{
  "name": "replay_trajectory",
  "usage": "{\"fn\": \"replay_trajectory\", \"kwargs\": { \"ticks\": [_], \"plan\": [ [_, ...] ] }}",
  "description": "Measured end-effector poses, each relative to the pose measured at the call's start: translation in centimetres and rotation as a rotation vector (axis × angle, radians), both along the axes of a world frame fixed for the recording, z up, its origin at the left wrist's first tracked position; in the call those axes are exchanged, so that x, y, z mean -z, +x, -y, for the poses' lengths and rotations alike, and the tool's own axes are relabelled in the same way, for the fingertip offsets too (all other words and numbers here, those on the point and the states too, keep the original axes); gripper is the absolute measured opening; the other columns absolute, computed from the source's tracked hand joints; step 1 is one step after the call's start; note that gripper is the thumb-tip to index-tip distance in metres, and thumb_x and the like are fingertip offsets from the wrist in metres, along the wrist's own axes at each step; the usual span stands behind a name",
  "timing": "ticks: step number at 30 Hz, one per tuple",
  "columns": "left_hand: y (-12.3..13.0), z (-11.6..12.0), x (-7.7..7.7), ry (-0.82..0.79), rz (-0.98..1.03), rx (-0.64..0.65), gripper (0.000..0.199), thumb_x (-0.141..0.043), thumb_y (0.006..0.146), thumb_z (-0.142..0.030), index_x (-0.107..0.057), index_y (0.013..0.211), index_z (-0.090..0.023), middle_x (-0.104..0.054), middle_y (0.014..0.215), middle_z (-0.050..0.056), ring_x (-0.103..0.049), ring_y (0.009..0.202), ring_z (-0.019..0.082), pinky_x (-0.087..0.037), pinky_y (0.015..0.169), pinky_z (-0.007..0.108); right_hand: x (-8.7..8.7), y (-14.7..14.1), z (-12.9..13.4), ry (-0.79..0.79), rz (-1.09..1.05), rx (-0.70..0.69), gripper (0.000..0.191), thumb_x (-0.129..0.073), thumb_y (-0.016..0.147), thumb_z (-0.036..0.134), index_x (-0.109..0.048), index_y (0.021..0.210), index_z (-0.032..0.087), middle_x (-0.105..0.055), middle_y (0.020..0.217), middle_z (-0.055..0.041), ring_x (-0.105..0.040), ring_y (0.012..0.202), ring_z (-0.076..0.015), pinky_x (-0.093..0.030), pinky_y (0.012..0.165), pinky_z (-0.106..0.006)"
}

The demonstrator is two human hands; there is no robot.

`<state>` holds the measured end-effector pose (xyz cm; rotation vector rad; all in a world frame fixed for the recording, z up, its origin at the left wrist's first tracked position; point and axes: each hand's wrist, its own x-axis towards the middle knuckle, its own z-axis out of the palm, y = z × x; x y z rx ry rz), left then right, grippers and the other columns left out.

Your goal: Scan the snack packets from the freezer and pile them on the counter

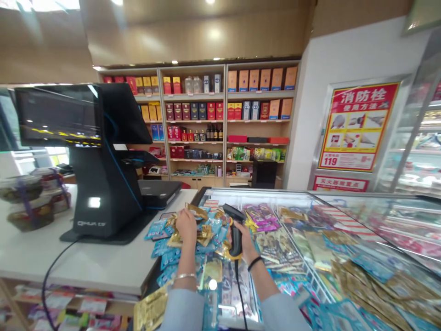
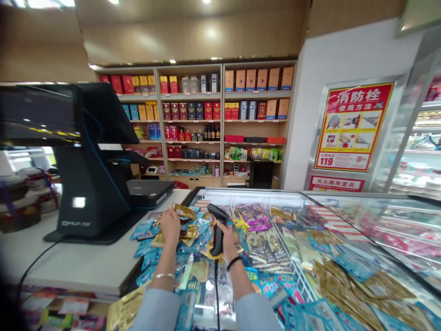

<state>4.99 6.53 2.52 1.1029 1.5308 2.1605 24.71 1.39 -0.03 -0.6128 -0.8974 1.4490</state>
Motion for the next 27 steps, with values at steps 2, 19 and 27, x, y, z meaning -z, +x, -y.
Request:
{"fn": "replay_trajectory", "kwargs": {
  "ticks": [2, 19, 27],
  "plan": [
    [0.2, 0.5, 0.2, -0.068, -0.118, -0.152, 0.024, -0.048, 0.08, -0.031, -0.061, 0.065, -0.017, -0.065, 0.094, 0.021, -0.052, 0.118, 0.036, -0.026, 0.109, 0.054, 0.4, -0.3, 0.1, -0.029, -0.01, 0.038, 0.038, -0.073, 0.067, 0.051, -0.06, 0.079, 0.017, -0.06, 0.054, 0.0014, -0.049, 0.034, -0.0105, -0.038, 0.032, -0.021],
    [0.1, 1.7, 1.0, -0.206, -0.29, -0.363, 0.031, -0.043, 0.083, -0.034, -0.067, 0.078, -0.015, -0.065, 0.105, 0.022, -0.044, 0.122, 0.041, -0.024, 0.104, 0.065, 0.9, -0.9, 0.6, -0.065, -0.002, 0.033, 0.035, -0.075, 0.065, 0.048, -0.057, 0.072, 0.018, -0.061, 0.056, 0.0008, -0.051, 0.035, -0.011, -0.038, 0.032, -0.021],
    [-0.9, 1.4, 0.9, -0.229, -0.392, -0.358, 0.032, -0.042, 0.083, -0.032, -0.066, 0.086, -0.012, -0.063, 0.1, 0.024, -0.052, 0.108, 0.04, -0.034, 0.097, 0.057, 1.4, -1.0, 0.2, -0.079, -0.021, 0.012, 0.035, -0.074, 0.064, 0.046, -0.058, 0.074, 0.017, -0.061, 0.055, 0.0013, -0.052, 0.034, -0.0113, -0.039, 0.032, -0.022]
  ]
}}
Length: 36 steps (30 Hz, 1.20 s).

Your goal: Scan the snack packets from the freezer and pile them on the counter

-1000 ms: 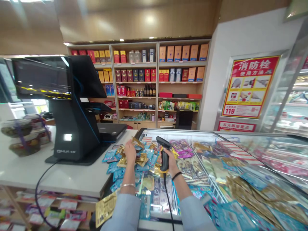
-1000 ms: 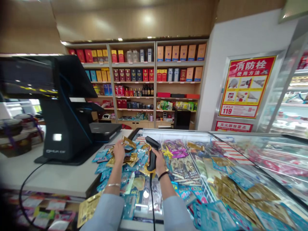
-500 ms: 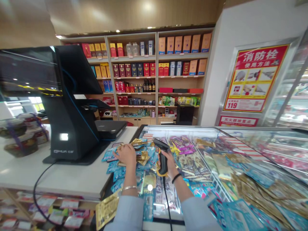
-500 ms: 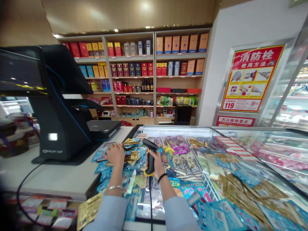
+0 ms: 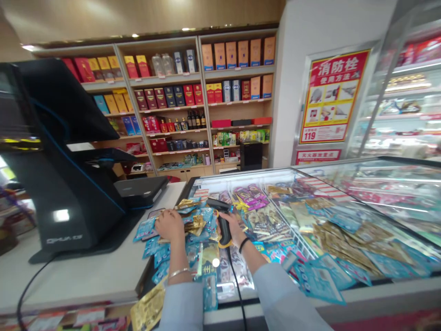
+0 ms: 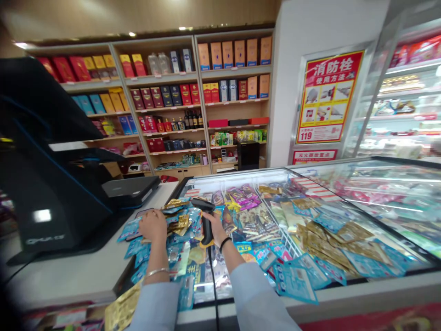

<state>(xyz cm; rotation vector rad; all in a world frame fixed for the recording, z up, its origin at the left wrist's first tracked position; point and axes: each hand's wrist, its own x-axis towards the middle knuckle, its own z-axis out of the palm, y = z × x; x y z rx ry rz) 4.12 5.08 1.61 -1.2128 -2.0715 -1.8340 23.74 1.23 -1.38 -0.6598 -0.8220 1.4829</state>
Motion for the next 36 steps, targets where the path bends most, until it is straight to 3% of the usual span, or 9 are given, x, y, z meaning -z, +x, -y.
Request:
{"fn": "replay_trajectory", "kwargs": {
  "ticks": [6, 11, 14, 19, 22, 28, 30, 33, 36],
  "plan": [
    [-1.8, 0.7, -1.2, 0.008, -0.056, -0.009, 0.026, -0.043, 0.079, -0.021, -0.063, 0.093, -0.012, -0.061, 0.103, 0.02, -0.054, 0.105, 0.037, -0.04, 0.093, 0.054, -2.1, 1.3, 0.9, 0.073, -0.07, 0.017, 0.034, -0.072, 0.065, 0.046, -0.059, 0.076, 0.016, -0.063, 0.057, 0.0012, -0.053, 0.035, -0.011, -0.04, 0.032, -0.021],
    [-0.7, 1.5, -3.7, 0.177, -0.128, 0.001, 0.032, -0.043, 0.08, -0.016, -0.058, 0.108, -0.016, -0.06, 0.117, 0.015, -0.05, 0.119, 0.034, -0.036, 0.102, 0.052, -5.9, 6.5, 3.4, 0.196, -0.049, 0.069, 0.032, -0.07, 0.068, 0.044, -0.061, 0.081, 0.016, -0.063, 0.056, 0.0015, -0.053, 0.035, -0.0113, -0.04, 0.033, -0.022],
    [3.7, 1.2, -5.5, 0.251, -0.116, 0.093, 0.032, -0.044, 0.081, -0.017, -0.057, 0.11, -0.015, -0.059, 0.118, 0.016, -0.05, 0.119, 0.033, -0.035, 0.104, 0.051, -8.2, 11.3, 5.1, 0.265, 0.002, 0.141, 0.027, -0.069, 0.071, 0.041, -0.06, 0.08, 0.017, -0.063, 0.057, 0.0012, -0.053, 0.035, -0.0116, -0.039, 0.032, -0.022],
    [15.8, 0.0, -7.4, 0.302, -0.092, 0.441, 0.03, -0.046, 0.08, -0.019, -0.054, 0.108, -0.014, -0.059, 0.111, 0.015, -0.054, 0.111, 0.028, -0.039, 0.103, 0.046, -10.4, 19.9, 7.6, 0.314, 0.058, 0.345, 0.028, -0.07, 0.068, 0.04, -0.062, 0.079, 0.016, -0.062, 0.057, 0.0012, -0.053, 0.035, -0.0116, -0.039, 0.032, -0.022],
    [22.5, -0.7, -6.6, 0.298, -0.002, 0.709, 0.031, -0.047, 0.079, -0.02, -0.051, 0.11, -0.017, -0.059, 0.113, 0.012, -0.059, 0.102, 0.022, -0.044, 0.097, 0.039, -9.9, 25.4, 9.0, 0.29, 0.096, 0.484, 0.03, -0.071, 0.067, 0.041, -0.062, 0.081, 0.016, -0.061, 0.056, 0.0022, -0.052, 0.034, -0.0113, -0.038, 0.031, -0.022],
    [32.6, -1.7, -2.4, 0.076, 0.463, 1.204, 0.028, -0.055, 0.077, -0.022, -0.048, 0.104, -0.023, -0.063, 0.111, 0.007, -0.064, 0.094, 0.017, -0.049, 0.089, 0.033, -5.9, 35.3, 11.5, 0.161, 0.116, 0.725, 0.029, -0.072, 0.066, 0.04, -0.061, 0.078, 0.015, -0.06, 0.054, 0.0017, -0.051, 0.034, -0.0112, -0.038, 0.032, -0.022],
    [35.4, -1.5, -1.0, -0.08, 0.617, 1.343, 0.027, -0.06, 0.075, -0.024, -0.051, 0.1, -0.022, -0.065, 0.106, 0.007, -0.064, 0.093, 0.018, -0.049, 0.09, 0.036, -4.4, 37.3, 11.9, 0.111, 0.097, 0.772, 0.027, -0.071, 0.067, 0.039, -0.06, 0.075, 0.016, -0.06, 0.055, 0.0013, -0.05, 0.035, -0.0108, -0.039, 0.033, -0.022],
    [38.9, -0.6, 0.9, -0.331, 0.682, 1.515, 0.022, -0.068, 0.071, -0.026, -0.059, 0.09, -0.019, -0.067, 0.1, 0.008, -0.064, 0.095, 0.021, -0.046, 0.094, 0.039, -2.2, 39.0, 11.9, 0.067, 0.029, 0.771, 0.027, -0.069, 0.068, 0.041, -0.061, 0.078, 0.017, -0.061, 0.058, 0.0015, -0.05, 0.037, -0.0101, -0.038, 0.033, -0.021],
    [41.4, 0.4, 2.6, -0.549, 0.794, 1.6, 0.018, -0.071, 0.068, -0.022, -0.064, 0.084, -0.017, -0.069, 0.094, 0.008, -0.062, 0.1, 0.022, -0.043, 0.099, 0.038, -0.6, 39.5, 11.5, 0.036, 0.01, 0.781, 0.032, -0.07, 0.066, 0.044, -0.062, 0.082, 0.017, -0.06, 0.058, 0.0018, -0.05, 0.038, -0.0103, -0.038, 0.033, -0.022]
  ]
}}
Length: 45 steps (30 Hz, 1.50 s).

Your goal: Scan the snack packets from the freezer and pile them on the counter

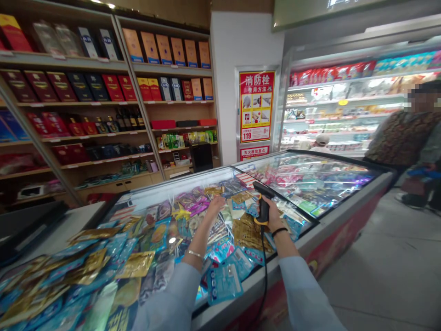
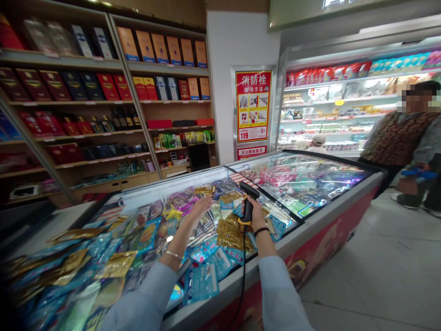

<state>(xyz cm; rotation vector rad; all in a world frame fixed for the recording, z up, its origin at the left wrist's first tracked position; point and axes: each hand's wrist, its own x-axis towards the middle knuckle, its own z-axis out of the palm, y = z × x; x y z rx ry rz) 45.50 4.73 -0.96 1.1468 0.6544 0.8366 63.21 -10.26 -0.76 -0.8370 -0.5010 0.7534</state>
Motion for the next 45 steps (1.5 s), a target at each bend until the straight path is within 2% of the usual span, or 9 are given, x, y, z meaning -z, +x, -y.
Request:
{"fn": "replay_trajectory", "kwargs": {
  "ticks": [6, 12, 15, 22, 27, 31, 36, 39, 45],
  "plan": [
    [1.9, 0.4, 0.9, -0.258, -0.034, 0.097, 0.006, -0.057, 0.076, -0.018, -0.062, 0.079, -0.018, -0.066, 0.079, 0.007, -0.065, 0.088, 0.021, -0.049, 0.093, 0.04, 1.3, -0.7, -1.0, -0.061, 0.069, 0.04, 0.033, -0.073, 0.061, 0.043, -0.06, 0.078, 0.017, -0.06, 0.056, 0.0012, -0.052, 0.037, -0.013, -0.039, 0.032, -0.024],
    [1.2, 0.9, -0.2, -0.566, 0.162, 0.097, 0.027, -0.045, 0.085, -0.027, -0.061, 0.098, -0.01, -0.066, 0.087, 0.016, -0.067, 0.085, 0.025, -0.056, 0.077, 0.037, 1.3, -1.2, -1.0, -0.092, 0.077, 0.052, 0.034, -0.074, 0.06, 0.042, -0.058, 0.077, 0.017, -0.062, 0.056, 0.0007, -0.054, 0.037, -0.0132, -0.038, 0.031, -0.023],
    [0.8, 1.4, -0.5, -0.63, 0.21, 0.157, 0.04, -0.041, 0.088, -0.035, -0.06, 0.105, -0.004, -0.065, 0.087, 0.02, -0.067, 0.086, 0.026, -0.056, 0.074, 0.036, 1.2, -1.2, -0.9, -0.086, 0.076, 0.036, 0.034, -0.074, 0.061, 0.043, -0.058, 0.077, 0.017, -0.062, 0.055, 0.0011, -0.052, 0.036, -0.0127, -0.038, 0.031, -0.023],
    [1.1, 1.2, 0.2, -0.474, 0.172, 0.275, 0.028, -0.049, 0.088, -0.034, -0.064, 0.094, -0.011, -0.068, 0.085, 0.016, -0.067, 0.084, 0.024, -0.053, 0.086, 0.038, 1.0, -1.1, -0.9, -0.099, 0.075, 0.017, 0.033, -0.073, 0.06, 0.043, -0.059, 0.073, 0.017, -0.06, 0.052, 0.0012, -0.051, 0.032, -0.0139, -0.038, 0.029, -0.025],
    [2.3, 1.3, 1.2, -0.403, 0.094, 0.205, 0.016, -0.054, 0.087, -0.029, -0.061, 0.084, -0.015, -0.065, 0.075, 0.009, -0.066, 0.074, 0.019, -0.051, 0.091, 0.037, 0.8, -1.2, -0.6, -0.084, 0.063, 0.01, 0.034, -0.073, 0.059, 0.044, -0.059, 0.075, 0.017, -0.061, 0.052, 0.0016, -0.049, 0.032, -0.0126, -0.037, 0.029, -0.024],
    [2.3, 1.3, 1.1, -0.36, 0.039, 0.12, 0.02, -0.05, 0.09, -0.032, -0.061, 0.093, -0.016, -0.067, 0.085, 0.01, -0.066, 0.079, 0.019, -0.051, 0.088, 0.035, 0.9, -1.2, -0.6, -0.074, 0.063, 0.023, 0.034, -0.072, 0.06, 0.044, -0.059, 0.076, 0.016, -0.06, 0.052, 0.0019, -0.05, 0.032, -0.0127, -0.038, 0.03, -0.024],
    [0.7, 1.1, -0.4, -0.235, 0.078, 0.043, 0.033, -0.051, 0.088, -0.043, -0.057, 0.109, -0.018, -0.065, 0.104, 0.012, -0.065, 0.086, 0.018, -0.049, 0.089, 0.033, 1.2, -1.3, -0.6, -0.036, 0.07, 0.022, 0.035, -0.074, 0.061, 0.044, -0.06, 0.078, 0.016, -0.06, 0.053, 0.0022, -0.05, 0.034, -0.0123, -0.039, 0.031, -0.024],
    [-1.1, 1.2, -1.7, -0.217, 0.092, 0.022, 0.041, -0.048, 0.089, -0.05, -0.058, 0.108, -0.016, -0.064, 0.112, 0.016, -0.064, 0.091, 0.019, -0.048, 0.09, 0.033, 0.7, -1.6, -0.2, -0.027, 0.052, 0.06, 0.033, -0.074, 0.061, 0.043, -0.06, 0.075, 0.017, -0.06, 0.053, 0.0021, -0.051, 0.034, -0.0125, -0.038, 0.031, -0.024],
    [-6.9, 1.2, -5.1, -0.187, 0.072, -0.046, 0.051, -0.042, 0.09, -0.056, -0.06, 0.11, -0.013, -0.059, 0.127, 0.02, -0.059, 0.113, 0.026, -0.045, 0.099, 0.038, -2.9, -3.6, 0.8, -0.011, 0.085, 0.052, 0.03, -0.073, 0.062, 0.042, -0.06, 0.071, 0.017, -0.059, 0.053, 0.0016, -0.05, 0.035, -0.0115, -0.038, 0.032, -0.024]
  ]
}}
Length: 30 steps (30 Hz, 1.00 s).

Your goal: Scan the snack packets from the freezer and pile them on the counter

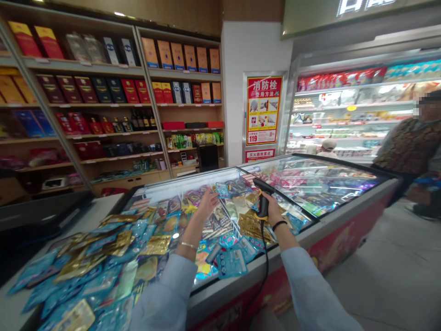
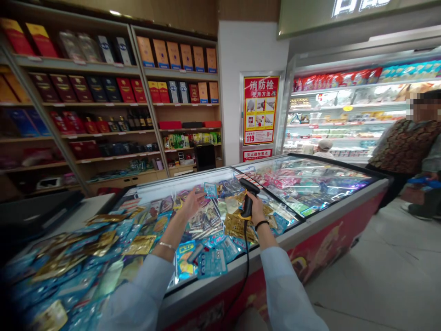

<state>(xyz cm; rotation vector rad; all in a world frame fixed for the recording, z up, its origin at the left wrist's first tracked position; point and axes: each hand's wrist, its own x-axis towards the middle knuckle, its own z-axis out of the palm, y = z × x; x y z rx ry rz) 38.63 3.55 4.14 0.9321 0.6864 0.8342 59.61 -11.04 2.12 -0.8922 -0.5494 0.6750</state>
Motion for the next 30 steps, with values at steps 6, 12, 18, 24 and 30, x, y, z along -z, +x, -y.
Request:
{"fn": "replay_trajectory", "kwargs": {
  "ticks": [6, 12, 18, 24, 30],
  "plan": [
    [-8.3, -0.5, -1.8, 0.168, 0.034, -0.159, 0.055, -0.04, 0.089, -0.06, -0.065, 0.107, -0.014, -0.051, 0.141, 0.018, -0.047, 0.131, 0.029, -0.038, 0.109, 0.042, -4.3, -7.1, -1.2, 0.059, 0.084, -0.178, 0.029, -0.071, 0.065, 0.041, -0.063, 0.076, 0.016, -0.061, 0.055, 0.0013, -0.051, 0.036, -0.011, -0.038, 0.033, -0.023],
    [-15.8, -2.5, -0.6, 0.328, -0.054, -0.373, 0.049, -0.043, 0.09, -0.058, -0.067, 0.107, -0.019, -0.051, 0.143, 0.012, -0.043, 0.136, 0.027, -0.03, 0.115, 0.043, -5.0, -17.4, -4.9, 0.086, 0.143, -0.42, 0.029, -0.071, 0.065, 0.043, -0.062, 0.074, 0.017, -0.059, 0.052, 0.0016, -0.051, 0.035, -0.012, -0.038, 0.032, -0.023],
    [-19.8, -5.4, 2.9, 0.408, -0.058, -0.533, 0.054, -0.044, 0.087, -0.063, -0.067, 0.106, -0.018, -0.057, 0.136, 0.015, -0.045, 0.134, 0.026, -0.03, 0.115, 0.042, -1.3, -23.8, -9.1, 0.047, 0.116, -0.518, 0.025, -0.07, 0.068, 0.041, -0.059, 0.066, 0.018, -0.057, 0.049, 0.0019, -0.049, 0.032, -0.0117, -0.037, 0.031, -0.023],
    [-21.3, -6.6, 4.4, 0.437, -0.049, -0.58, 0.054, -0.04, 0.089, -0.062, -0.068, 0.107, -0.019, -0.059, 0.134, 0.012, -0.045, 0.135, 0.025, -0.032, 0.115, 0.043, 0.8, -25.1, -9.7, 0.012, 0.113, -0.553, 0.025, -0.069, 0.069, 0.04, -0.059, 0.064, 0.018, -0.056, 0.047, 0.0022, -0.049, 0.032, -0.0116, -0.036, 0.031, -0.023],
    [-21.4, -6.8, 4.3, 0.399, -0.056, -0.617, 0.057, -0.034, 0.09, -0.062, -0.069, 0.104, -0.018, -0.062, 0.129, 0.013, -0.048, 0.132, 0.025, -0.035, 0.113, 0.042, 0.7, -24.9, -8.8, -0.009, 0.073, -0.593, 0.026, -0.069, 0.068, 0.042, -0.059, 0.066, 0.018, -0.058, 0.051, 0.0014, -0.05, 0.033, -0.0117, -0.037, 0.031, -0.023]
  ]
}}
